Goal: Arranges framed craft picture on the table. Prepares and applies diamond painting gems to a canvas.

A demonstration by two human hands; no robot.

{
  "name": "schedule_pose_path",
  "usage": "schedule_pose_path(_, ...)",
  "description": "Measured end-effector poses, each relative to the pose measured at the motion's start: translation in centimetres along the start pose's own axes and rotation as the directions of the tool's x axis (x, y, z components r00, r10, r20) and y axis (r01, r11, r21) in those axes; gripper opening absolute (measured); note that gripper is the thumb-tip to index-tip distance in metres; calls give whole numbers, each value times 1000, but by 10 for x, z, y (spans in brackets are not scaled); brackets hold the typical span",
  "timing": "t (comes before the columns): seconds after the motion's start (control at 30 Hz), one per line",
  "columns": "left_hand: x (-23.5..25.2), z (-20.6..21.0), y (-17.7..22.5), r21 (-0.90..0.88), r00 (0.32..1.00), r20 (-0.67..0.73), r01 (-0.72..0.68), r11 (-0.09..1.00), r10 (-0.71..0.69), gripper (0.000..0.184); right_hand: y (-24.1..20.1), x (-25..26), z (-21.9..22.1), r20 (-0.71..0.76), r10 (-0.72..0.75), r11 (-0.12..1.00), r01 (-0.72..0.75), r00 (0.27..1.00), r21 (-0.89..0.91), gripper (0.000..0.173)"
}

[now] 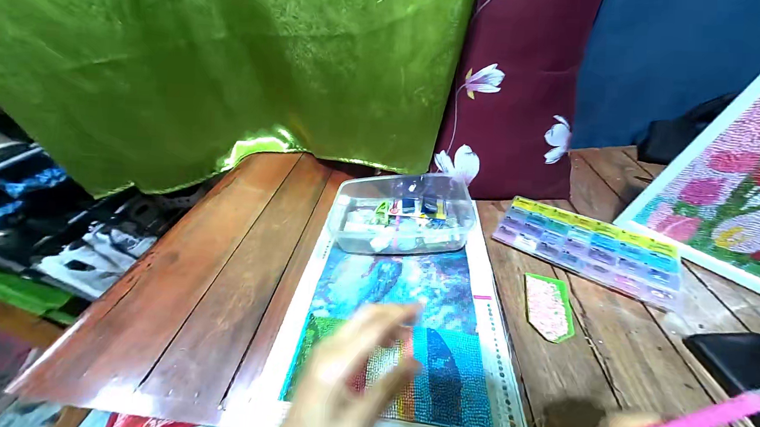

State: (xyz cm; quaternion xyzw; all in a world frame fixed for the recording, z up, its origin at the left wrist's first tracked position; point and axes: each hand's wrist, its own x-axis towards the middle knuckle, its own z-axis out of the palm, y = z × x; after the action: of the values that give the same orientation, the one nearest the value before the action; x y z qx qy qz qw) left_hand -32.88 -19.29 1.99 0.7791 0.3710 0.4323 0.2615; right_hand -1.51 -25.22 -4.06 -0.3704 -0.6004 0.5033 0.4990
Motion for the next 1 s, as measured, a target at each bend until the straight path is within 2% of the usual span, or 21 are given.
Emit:
schedule_pose_path(0.1, 8, -75, -45, 299, 983, -185, 73, 952, -17, 33, 3, 7, -4, -323, -19, 998, -2, 946, -66, 21)
schedule_pose_path(0.17, 24, -114, -77, 321, 944, -313, 210, 923, -106, 36, 13, 20, -8, -511, -127, 976, 14, 850, -219, 15)
schedule_pose_path(0.2, 33, -126, -93, 289, 904, -393, 297, 910, -170, 37, 20, 28, -13, -560, -195, 951, 15, 805, -310, 12)
schedule_pose_path(0.3, 61, -148, -139, 226, 791, -550, 449, 864, -267, 36, 42, 48, -30, -558, -390, 835, 27, 733, -549, 26)
schedule_pose_path(0.37, 72, -151, -169, 266, 783, -565, 470, 841, -259, 37, 50, 55, -38, -512, -484, 757, 45, 709, -652, 30)
schedule_pose_path(0.47, 84, -139, -197, 282, 792, -556, 466, 839, -253, 35, 55, 59, -37, -411, -601, 571, 9, 686, -821, 34)
schedule_pose_path(0.57, 100, -130, -210, 272, 803, -535, 456, 847, -261, 33, 58, 63, -35, -377, -632, 467, -55, 677, -883, 34)
schedule_pose_path(0.67, 114, -126, -221, 261, 796, -552, 448, 855, -248, 34, 58, 65, -35, -411, -608, 451, -131, 679, -883, 34)
schedule_pose_path(0.77, 117, -116, -227, 277, 839, -482, 421, 864, -254, 35, 58, 64, -38, -454, -578, 459, -190, 678, -868, 34)
schedule_pose_path(0.9, 119, -98, -216, 312, 880, -370, 420, 852, -298, 31, 57, 66, -39, -480, -578, 429, -254, 660, -867, 34)
schedule_pose_path(1.0, 121, -88, -208, 287, 864, -362, 460, 841, -349, 28, 54, 66, -38, -497, -571, 427, -281, 653, -859, 35)
